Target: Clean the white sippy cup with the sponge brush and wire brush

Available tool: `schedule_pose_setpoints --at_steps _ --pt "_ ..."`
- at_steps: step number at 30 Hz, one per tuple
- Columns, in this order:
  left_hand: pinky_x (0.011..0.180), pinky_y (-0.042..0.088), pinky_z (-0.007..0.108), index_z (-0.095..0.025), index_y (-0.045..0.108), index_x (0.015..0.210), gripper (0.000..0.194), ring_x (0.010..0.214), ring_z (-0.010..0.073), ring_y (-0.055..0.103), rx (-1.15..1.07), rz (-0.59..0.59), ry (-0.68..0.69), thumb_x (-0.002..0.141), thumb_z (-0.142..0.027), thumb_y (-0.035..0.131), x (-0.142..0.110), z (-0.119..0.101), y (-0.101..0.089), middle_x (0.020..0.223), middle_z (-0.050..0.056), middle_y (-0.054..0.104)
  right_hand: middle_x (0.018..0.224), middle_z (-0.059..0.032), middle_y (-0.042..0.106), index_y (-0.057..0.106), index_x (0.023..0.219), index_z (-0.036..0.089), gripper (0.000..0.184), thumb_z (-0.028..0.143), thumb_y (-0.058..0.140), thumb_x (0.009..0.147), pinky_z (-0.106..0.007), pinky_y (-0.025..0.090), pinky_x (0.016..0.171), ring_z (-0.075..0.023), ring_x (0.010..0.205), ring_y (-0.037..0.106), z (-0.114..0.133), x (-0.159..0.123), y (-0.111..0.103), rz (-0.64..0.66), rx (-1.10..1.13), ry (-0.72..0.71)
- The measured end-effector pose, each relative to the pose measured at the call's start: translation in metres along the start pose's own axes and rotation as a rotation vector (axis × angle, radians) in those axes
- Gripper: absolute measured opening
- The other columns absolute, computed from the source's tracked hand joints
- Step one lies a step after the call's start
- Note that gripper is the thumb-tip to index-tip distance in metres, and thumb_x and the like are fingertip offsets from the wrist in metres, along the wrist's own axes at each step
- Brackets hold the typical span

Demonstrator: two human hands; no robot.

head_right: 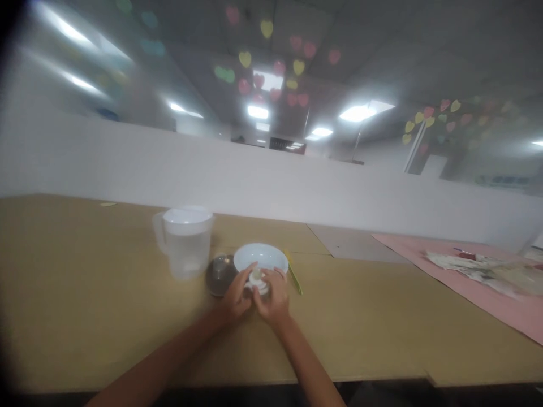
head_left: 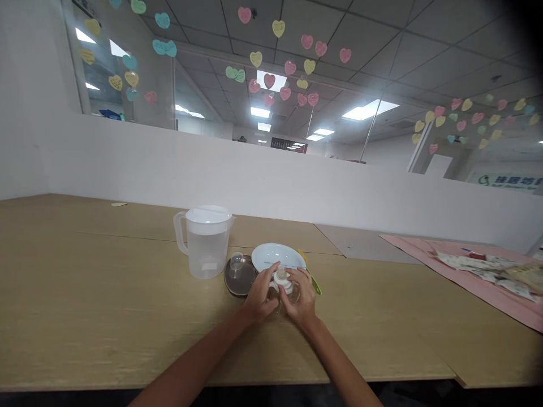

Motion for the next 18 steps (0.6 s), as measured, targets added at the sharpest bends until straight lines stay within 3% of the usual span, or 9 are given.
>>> schedule_pose_setpoints --at_steps 3,8,12,18 --pt "0.101 0.024 0.036 -0.021 0.052 0.116 0.062 0.112 0.0264 0.043 0.076 0.007 -0.002 0.056 -0.012 0.067 -0.001 0.006 0.007 0.119 0.009 0.051 0.097 -0.0082 0.059 0.045 0.095 0.021 0.025 0.018 0.051 0.071 -0.045 0.038 0.088 -0.0214 0.095 0.054 -0.010 -0.005 0.000 0.003 0.034 0.133" --pt "0.097 0.029 0.035 -0.021 0.053 0.112 0.065 0.100 0.0249 0.049 0.020 -0.107 -0.072 0.051 -0.013 0.072 -0.002 0.011 0.009 0.103 0.009 0.058 0.098 -0.0079 0.057 0.044 0.087 0.020 0.013 0.025 0.044 0.076 -0.038 0.042 0.082 -0.0210 0.097 0.053 -0.025 -0.013 0.003 0.040 0.168 0.356" --pt "0.092 0.033 0.030 -0.020 0.057 0.103 0.054 0.097 0.0227 0.050 0.066 -0.116 -0.039 0.052 -0.013 0.072 -0.002 0.014 0.009 0.101 0.008 0.057 0.099 -0.0073 0.055 0.043 0.084 0.021 0.012 0.030 0.041 0.078 -0.037 0.040 0.084 -0.0208 0.098 0.051 -0.024 -0.013 0.005 0.049 0.242 0.386" --pt "0.087 0.036 0.031 -0.020 0.054 0.101 0.051 0.095 0.0227 0.051 0.173 -0.083 0.013 0.053 -0.015 0.071 -0.003 0.025 0.007 0.099 0.007 0.056 0.094 -0.0057 0.049 0.042 0.079 0.020 0.016 0.031 0.053 0.072 -0.034 0.039 0.082 -0.0193 0.094 0.048 -0.021 -0.010 0.009 0.011 0.188 0.415"
Point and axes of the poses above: each hand's wrist, its own x-axis towards the middle knuckle, its own y-axis out of the palm, z = x × y, the point moved 4 cm from there along x, towards the middle knuckle
